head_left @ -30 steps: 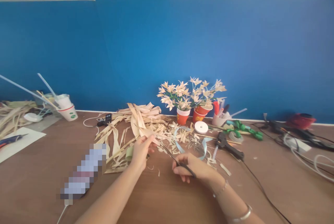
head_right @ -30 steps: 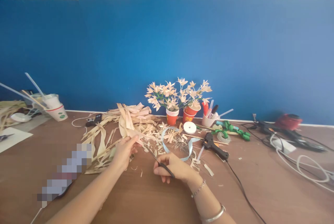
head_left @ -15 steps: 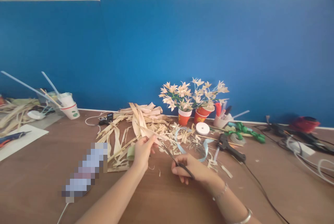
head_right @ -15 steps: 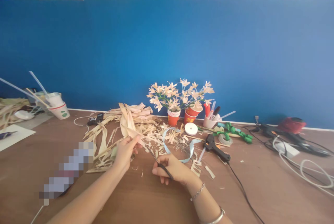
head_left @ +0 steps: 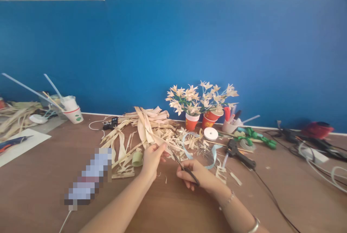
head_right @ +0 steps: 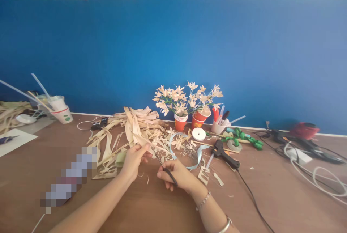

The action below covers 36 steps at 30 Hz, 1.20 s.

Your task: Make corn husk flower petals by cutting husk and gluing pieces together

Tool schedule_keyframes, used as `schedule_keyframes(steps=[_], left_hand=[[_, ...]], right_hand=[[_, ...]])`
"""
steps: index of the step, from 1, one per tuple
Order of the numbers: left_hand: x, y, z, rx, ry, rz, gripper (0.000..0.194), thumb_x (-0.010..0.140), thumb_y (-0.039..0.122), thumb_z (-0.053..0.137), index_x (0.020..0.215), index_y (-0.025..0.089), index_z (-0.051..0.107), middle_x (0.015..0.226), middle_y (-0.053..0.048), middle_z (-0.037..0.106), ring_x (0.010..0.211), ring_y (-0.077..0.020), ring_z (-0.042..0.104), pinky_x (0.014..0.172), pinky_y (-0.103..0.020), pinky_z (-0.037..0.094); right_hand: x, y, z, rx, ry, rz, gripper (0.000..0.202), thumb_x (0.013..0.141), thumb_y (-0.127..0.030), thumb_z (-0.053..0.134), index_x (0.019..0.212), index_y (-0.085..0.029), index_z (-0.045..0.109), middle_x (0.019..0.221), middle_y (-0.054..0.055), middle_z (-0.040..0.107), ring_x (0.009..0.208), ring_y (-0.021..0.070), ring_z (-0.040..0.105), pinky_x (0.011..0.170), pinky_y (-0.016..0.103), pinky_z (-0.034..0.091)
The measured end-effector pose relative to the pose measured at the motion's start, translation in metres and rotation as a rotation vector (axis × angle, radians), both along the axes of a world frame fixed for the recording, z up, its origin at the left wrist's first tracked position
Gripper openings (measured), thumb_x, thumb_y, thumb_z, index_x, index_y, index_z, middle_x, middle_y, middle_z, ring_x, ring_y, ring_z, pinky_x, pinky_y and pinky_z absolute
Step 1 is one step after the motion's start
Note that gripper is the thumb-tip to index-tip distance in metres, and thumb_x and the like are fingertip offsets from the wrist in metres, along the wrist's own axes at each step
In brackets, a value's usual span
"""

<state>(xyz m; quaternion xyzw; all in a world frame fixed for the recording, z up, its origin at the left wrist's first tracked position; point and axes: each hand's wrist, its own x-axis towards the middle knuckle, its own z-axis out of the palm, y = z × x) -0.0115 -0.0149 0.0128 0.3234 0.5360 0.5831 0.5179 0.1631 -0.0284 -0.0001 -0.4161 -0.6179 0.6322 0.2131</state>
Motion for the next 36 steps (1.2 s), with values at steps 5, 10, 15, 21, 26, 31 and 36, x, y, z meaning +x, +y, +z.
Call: schedule_keyframes(steps=[5, 10, 15, 21, 26, 31, 36], left_hand=[[0.0003, 0.0005, -0.0009, 0.001, -0.006, -0.006, 0.024, 0.062, 0.034, 0.071, 0.061, 0.012, 0.061, 0.053, -0.003, 0.063, 0.053, -0.0151, 0.062, 0.041, -0.018, 0.04], [-0.0003, 0.0011, -0.0025, 0.006, -0.009, -0.014, 0.025, 0.062, 0.035, 0.071, 0.061, 0.012, 0.06, 0.054, -0.004, 0.064, 0.054, -0.0152, 0.062, 0.041, -0.018, 0.041], [-0.0005, 0.001, -0.0024, 0.004, -0.033, -0.014, 0.024, 0.062, 0.034, 0.071, 0.062, 0.013, 0.061, 0.055, -0.003, 0.065, 0.054, -0.0155, 0.063, 0.042, -0.019, 0.042], [-0.0013, 0.0011, -0.0016, 0.005, -0.036, -0.025, 0.024, 0.063, 0.035, 0.071, 0.062, 0.012, 0.064, 0.053, -0.004, 0.065, 0.054, -0.0153, 0.063, 0.042, -0.018, 0.042], [-0.003, 0.0017, -0.001, 0.008, -0.028, -0.049, 0.023, 0.064, 0.034, 0.071, 0.062, 0.011, 0.066, 0.054, -0.005, 0.066, 0.054, -0.0157, 0.063, 0.041, -0.019, 0.042], [-0.0043, 0.002, -0.0003, 0.006, -0.023, -0.079, 0.025, 0.064, 0.037, 0.071, 0.062, 0.012, 0.066, 0.055, -0.004, 0.066, 0.055, -0.0156, 0.063, 0.043, -0.019, 0.043], [-0.0077, 0.0039, -0.0009, 0.006, -0.028, -0.121, 0.025, 0.065, 0.036, 0.072, 0.062, 0.012, 0.066, 0.055, -0.004, 0.066, 0.054, -0.0149, 0.063, 0.043, -0.019, 0.043]], right_hand=[[0.0003, 0.0005, 0.0003, -0.013, 0.002, -0.002, 0.034, 0.07, -0.047, 0.067, 0.075, -0.015, 0.058, 0.043, -0.006, 0.053, 0.035, 0.005, 0.043, 0.035, 0.014, 0.033], [-0.0009, 0.0005, 0.0027, -0.014, 0.004, -0.026, 0.032, 0.067, -0.044, 0.07, 0.072, -0.015, 0.057, 0.04, -0.007, 0.05, 0.034, 0.0044, 0.039, 0.034, 0.014, 0.032], [-0.0014, 0.0003, 0.0059, -0.009, 0.004, -0.037, 0.034, 0.068, -0.046, 0.069, 0.07, -0.015, 0.056, 0.039, -0.008, 0.048, 0.032, 0.0035, 0.035, 0.033, 0.014, 0.027], [0.0003, 0.0005, 0.0059, 0.002, 0.007, -0.02, 0.037, 0.069, -0.05, 0.067, 0.07, -0.015, 0.055, 0.038, -0.009, 0.046, 0.031, 0.0034, 0.034, 0.033, 0.015, 0.023], [0.0011, 0.0003, 0.0067, 0.023, -0.005, -0.005, 0.036, 0.071, -0.05, 0.066, 0.07, -0.015, 0.056, 0.038, -0.009, 0.044, 0.031, 0.0036, 0.034, 0.033, 0.015, 0.023], [0.0013, 0.0013, 0.0071, 0.024, -0.021, -0.002, 0.035, 0.071, -0.049, 0.065, 0.071, -0.015, 0.057, 0.038, -0.009, 0.044, 0.031, 0.0035, 0.033, 0.033, 0.015, 0.022], [0.0019, 0.0016, 0.0079, 0.012, -0.027, 0.006, 0.036, 0.07, -0.05, 0.066, 0.07, -0.016, 0.056, 0.038, -0.009, 0.044, 0.031, 0.0035, 0.033, 0.032, 0.015, 0.022]])
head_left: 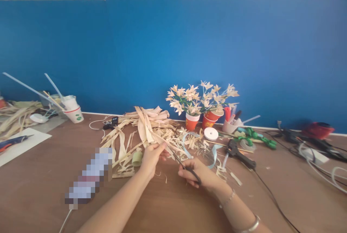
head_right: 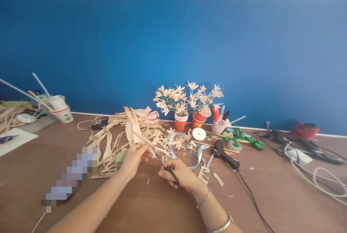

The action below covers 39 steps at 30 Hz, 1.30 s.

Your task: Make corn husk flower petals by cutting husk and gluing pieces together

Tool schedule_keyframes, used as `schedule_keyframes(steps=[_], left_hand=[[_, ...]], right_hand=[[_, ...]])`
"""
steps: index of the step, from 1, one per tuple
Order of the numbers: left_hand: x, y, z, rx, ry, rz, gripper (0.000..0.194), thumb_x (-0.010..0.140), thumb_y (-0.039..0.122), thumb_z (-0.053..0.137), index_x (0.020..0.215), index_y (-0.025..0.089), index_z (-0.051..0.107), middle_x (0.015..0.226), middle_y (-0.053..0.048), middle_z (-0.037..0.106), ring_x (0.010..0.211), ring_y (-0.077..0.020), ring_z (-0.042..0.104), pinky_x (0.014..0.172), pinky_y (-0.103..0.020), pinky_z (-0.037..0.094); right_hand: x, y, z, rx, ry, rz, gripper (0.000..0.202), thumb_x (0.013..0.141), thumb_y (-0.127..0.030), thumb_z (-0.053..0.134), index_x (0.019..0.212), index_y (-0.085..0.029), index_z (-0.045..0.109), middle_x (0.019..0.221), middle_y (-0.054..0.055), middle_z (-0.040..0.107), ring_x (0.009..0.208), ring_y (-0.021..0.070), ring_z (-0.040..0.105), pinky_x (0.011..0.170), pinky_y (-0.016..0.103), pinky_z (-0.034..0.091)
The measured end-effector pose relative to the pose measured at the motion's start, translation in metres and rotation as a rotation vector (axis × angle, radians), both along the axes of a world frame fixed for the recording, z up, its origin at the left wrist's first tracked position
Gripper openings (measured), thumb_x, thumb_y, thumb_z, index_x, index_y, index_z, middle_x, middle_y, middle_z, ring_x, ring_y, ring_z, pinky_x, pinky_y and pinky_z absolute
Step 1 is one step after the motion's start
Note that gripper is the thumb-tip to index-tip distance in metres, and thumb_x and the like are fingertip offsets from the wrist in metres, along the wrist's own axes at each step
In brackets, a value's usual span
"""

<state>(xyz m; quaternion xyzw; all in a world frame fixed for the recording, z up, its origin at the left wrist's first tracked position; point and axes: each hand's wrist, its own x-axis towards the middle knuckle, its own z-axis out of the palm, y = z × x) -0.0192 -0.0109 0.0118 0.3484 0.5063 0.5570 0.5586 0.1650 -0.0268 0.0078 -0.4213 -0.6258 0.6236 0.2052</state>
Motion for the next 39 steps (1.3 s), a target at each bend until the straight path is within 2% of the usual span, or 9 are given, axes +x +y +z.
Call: schedule_keyframes(steps=[13, 20, 25, 31, 39], left_hand=[[-0.012, 0.006, 0.001, -0.011, 0.1, -0.167, 0.025, 0.07, 0.034, 0.068, 0.062, 0.011, 0.065, 0.052, -0.003, 0.063, 0.047, -0.0108, 0.059, 0.041, -0.016, 0.04], [-0.014, 0.004, 0.006, -0.029, 0.191, -0.214, 0.028, 0.07, 0.038, 0.067, 0.06, 0.011, 0.064, 0.048, -0.003, 0.062, 0.045, -0.0108, 0.057, 0.043, -0.018, 0.04], [-0.015, 0.006, 0.002, -0.036, 0.249, -0.243, 0.029, 0.069, 0.041, 0.067, 0.061, 0.013, 0.063, 0.046, -0.001, 0.06, 0.043, -0.0109, 0.055, 0.044, -0.02, 0.04], [-0.016, 0.008, -0.003, -0.019, 0.304, -0.213, 0.029, 0.065, 0.042, 0.068, 0.061, 0.014, 0.06, 0.046, 0.002, 0.056, 0.042, -0.0099, 0.052, 0.043, -0.019, 0.038], [-0.015, 0.008, 0.004, 0.01, 0.311, -0.068, 0.025, 0.066, 0.038, 0.065, 0.058, 0.016, 0.055, 0.045, 0.003, 0.054, 0.04, -0.0085, 0.046, 0.041, -0.018, 0.034]], right_hand=[[0.006, -0.001, 0.001, 0.024, -0.047, 0.071, 0.03, 0.073, -0.044, 0.065, 0.07, -0.015, 0.057, 0.041, -0.008, 0.045, 0.032, 0.0032, 0.035, 0.033, 0.014, 0.026], [0.01, 0.002, -0.008, -0.018, -0.005, 0.119, 0.03, 0.073, -0.042, 0.066, 0.069, -0.014, 0.057, 0.04, -0.008, 0.046, 0.032, 0.0028, 0.036, 0.031, 0.013, 0.027], [0.011, 0.003, -0.008, -0.028, -0.047, 0.106, 0.029, 0.071, -0.041, 0.067, 0.07, -0.014, 0.059, 0.04, -0.008, 0.046, 0.031, 0.0027, 0.037, 0.031, 0.012, 0.028], [0.01, 0.004, -0.005, -0.024, -0.094, 0.098, 0.027, 0.071, -0.039, 0.068, 0.07, -0.013, 0.06, 0.039, -0.008, 0.047, 0.031, 0.0031, 0.038, 0.031, 0.012, 0.03], [0.011, 0.001, -0.002, -0.085, -0.086, 0.176, 0.029, 0.071, -0.041, 0.066, 0.073, -0.013, 0.061, 0.044, -0.006, 0.054, 0.034, 0.0041, 0.045, 0.034, 0.012, 0.036]])
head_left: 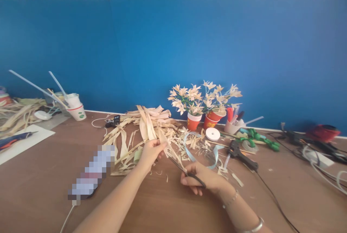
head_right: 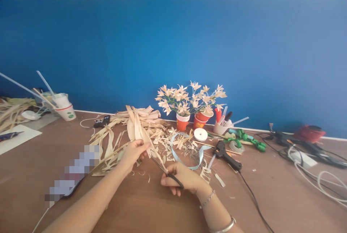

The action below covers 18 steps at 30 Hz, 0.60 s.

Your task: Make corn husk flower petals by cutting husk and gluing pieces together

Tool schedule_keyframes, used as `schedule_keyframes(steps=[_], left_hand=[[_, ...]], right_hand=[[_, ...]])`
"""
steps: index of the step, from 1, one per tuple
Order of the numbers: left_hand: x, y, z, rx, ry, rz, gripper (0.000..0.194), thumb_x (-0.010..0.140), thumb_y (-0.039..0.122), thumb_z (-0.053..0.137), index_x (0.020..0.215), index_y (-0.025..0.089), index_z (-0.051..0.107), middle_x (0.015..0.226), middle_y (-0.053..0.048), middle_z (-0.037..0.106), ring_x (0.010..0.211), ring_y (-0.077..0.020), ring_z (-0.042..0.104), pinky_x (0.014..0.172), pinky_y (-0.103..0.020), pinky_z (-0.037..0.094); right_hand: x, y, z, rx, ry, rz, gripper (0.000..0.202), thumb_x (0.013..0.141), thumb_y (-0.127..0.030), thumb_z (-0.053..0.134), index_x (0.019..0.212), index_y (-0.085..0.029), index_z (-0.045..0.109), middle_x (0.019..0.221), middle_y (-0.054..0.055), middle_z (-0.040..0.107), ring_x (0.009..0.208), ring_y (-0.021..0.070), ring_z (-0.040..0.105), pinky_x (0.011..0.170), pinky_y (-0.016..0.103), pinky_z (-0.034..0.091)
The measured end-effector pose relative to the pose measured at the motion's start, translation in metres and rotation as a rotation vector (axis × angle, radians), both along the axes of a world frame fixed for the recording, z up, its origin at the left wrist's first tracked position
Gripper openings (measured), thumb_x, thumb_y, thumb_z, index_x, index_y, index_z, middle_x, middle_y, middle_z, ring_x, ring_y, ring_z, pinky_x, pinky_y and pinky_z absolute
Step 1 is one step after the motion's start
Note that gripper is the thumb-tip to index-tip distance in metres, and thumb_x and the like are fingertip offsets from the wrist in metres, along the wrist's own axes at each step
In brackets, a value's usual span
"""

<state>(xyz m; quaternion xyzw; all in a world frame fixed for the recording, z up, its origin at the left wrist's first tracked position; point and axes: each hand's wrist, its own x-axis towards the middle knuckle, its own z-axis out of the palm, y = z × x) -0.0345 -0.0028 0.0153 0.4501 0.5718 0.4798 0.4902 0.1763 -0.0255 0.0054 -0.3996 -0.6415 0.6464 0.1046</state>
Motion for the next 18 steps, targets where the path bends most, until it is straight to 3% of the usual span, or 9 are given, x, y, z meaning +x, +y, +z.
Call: schedule_keyframes(steps=[18], left_hand=[[0.0014, 0.0007, -0.0046, 0.027, -0.022, -0.038, 0.027, 0.063, 0.039, 0.069, 0.057, 0.016, 0.058, 0.049, 0.004, 0.056, 0.046, -0.0124, 0.054, 0.048, -0.022, 0.043]], right_hand=[[-0.0015, -0.0001, 0.0001, 0.046, -0.01, -0.016, 0.028, 0.071, -0.04, 0.066, 0.069, -0.013, 0.06, 0.042, -0.007, 0.049, 0.033, 0.0033, 0.042, 0.033, 0.012, 0.033]])
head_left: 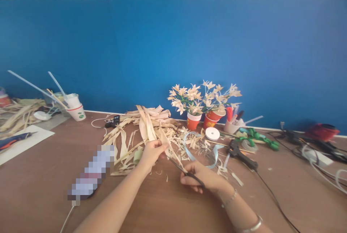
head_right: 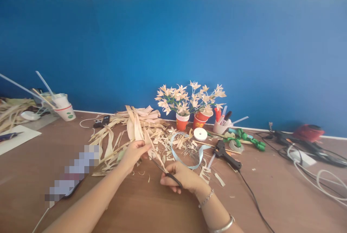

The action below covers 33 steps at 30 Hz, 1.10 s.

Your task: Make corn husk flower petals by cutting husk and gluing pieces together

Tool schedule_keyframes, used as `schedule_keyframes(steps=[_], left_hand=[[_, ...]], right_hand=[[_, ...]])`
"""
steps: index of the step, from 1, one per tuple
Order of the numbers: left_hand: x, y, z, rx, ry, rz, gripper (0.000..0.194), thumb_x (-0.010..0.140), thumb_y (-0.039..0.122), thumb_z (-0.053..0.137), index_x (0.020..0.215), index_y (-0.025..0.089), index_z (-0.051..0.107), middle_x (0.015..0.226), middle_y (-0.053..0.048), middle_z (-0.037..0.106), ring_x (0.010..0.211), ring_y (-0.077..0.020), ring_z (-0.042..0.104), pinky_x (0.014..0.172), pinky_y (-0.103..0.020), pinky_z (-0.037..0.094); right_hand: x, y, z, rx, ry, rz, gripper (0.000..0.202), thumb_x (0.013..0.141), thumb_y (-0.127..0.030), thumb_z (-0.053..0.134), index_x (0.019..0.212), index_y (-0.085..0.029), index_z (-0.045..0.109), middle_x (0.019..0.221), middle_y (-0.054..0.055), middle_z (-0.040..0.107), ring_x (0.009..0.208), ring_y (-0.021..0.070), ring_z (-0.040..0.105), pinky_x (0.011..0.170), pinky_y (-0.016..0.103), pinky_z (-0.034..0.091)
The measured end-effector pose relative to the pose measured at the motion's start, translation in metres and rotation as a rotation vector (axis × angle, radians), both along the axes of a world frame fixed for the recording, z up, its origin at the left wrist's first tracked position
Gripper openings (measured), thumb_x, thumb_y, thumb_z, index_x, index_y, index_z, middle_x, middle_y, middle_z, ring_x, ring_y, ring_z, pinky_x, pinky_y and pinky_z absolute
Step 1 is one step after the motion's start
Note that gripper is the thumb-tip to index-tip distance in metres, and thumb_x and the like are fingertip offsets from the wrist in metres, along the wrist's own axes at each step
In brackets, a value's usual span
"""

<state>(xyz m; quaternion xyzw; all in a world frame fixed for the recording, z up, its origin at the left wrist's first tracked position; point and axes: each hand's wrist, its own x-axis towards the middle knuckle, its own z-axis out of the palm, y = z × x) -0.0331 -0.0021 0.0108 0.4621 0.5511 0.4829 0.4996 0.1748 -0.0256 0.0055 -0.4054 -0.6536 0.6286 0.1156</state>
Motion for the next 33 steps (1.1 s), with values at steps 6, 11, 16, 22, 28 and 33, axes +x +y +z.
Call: schedule_keyframes(steps=[6, 11, 16, 22, 28, 33], left_hand=[[-0.001, 0.002, -0.003, 0.005, 0.009, 0.006, 0.027, 0.063, 0.04, 0.068, 0.057, 0.015, 0.06, 0.05, 0.004, 0.057, 0.047, -0.0129, 0.056, 0.049, -0.023, 0.042], [0.0, -0.001, 0.004, -0.006, -0.035, 0.019, 0.025, 0.062, 0.039, 0.069, 0.056, 0.015, 0.062, 0.051, 0.003, 0.058, 0.047, -0.0123, 0.055, 0.049, -0.022, 0.043], [0.002, -0.002, 0.006, -0.008, -0.086, 0.04, 0.023, 0.06, 0.037, 0.07, 0.057, 0.015, 0.064, 0.054, 0.001, 0.062, 0.05, -0.0135, 0.056, 0.05, -0.023, 0.045], [0.003, -0.004, 0.008, -0.019, -0.162, 0.067, 0.021, 0.059, 0.034, 0.072, 0.06, 0.014, 0.066, 0.058, -0.001, 0.064, 0.053, -0.0133, 0.058, 0.049, -0.022, 0.047], [0.003, -0.004, 0.008, 0.007, -0.157, 0.135, 0.023, 0.059, 0.034, 0.073, 0.062, 0.014, 0.063, 0.054, 0.001, 0.061, 0.051, -0.0117, 0.056, 0.049, -0.022, 0.047], [0.002, -0.002, 0.004, 0.06, -0.088, 0.205, 0.022, 0.062, 0.033, 0.069, 0.07, 0.013, 0.063, 0.058, 0.0, 0.063, 0.053, -0.0131, 0.058, 0.046, -0.021, 0.045]], right_hand=[[0.002, 0.001, -0.003, -0.002, 0.025, -0.021, 0.029, 0.071, -0.041, 0.068, 0.07, -0.013, 0.06, 0.041, -0.008, 0.048, 0.033, 0.003, 0.04, 0.032, 0.012, 0.031], [0.001, 0.001, -0.001, 0.015, 0.034, -0.024, 0.03, 0.071, -0.042, 0.068, 0.07, -0.013, 0.06, 0.04, -0.008, 0.046, 0.033, 0.0029, 0.039, 0.032, 0.012, 0.03], [0.002, 0.002, -0.002, 0.036, 0.027, -0.019, 0.03, 0.071, -0.042, 0.068, 0.069, -0.013, 0.06, 0.041, -0.008, 0.047, 0.032, 0.0029, 0.039, 0.032, 0.012, 0.03], [0.002, 0.002, 0.0, 0.042, 0.003, -0.025, 0.029, 0.071, -0.041, 0.068, 0.07, -0.013, 0.06, 0.041, -0.008, 0.047, 0.032, 0.0028, 0.039, 0.031, 0.012, 0.03], [0.001, 0.001, 0.003, 0.005, -0.03, -0.03, 0.028, 0.07, -0.04, 0.068, 0.073, -0.013, 0.061, 0.041, -0.008, 0.049, 0.032, 0.0033, 0.041, 0.032, 0.012, 0.033], [0.0, 0.001, 0.002, -0.02, -0.001, -0.054, 0.027, 0.069, -0.039, 0.068, 0.073, -0.013, 0.061, 0.041, -0.007, 0.051, 0.032, 0.0038, 0.042, 0.033, 0.012, 0.035]])
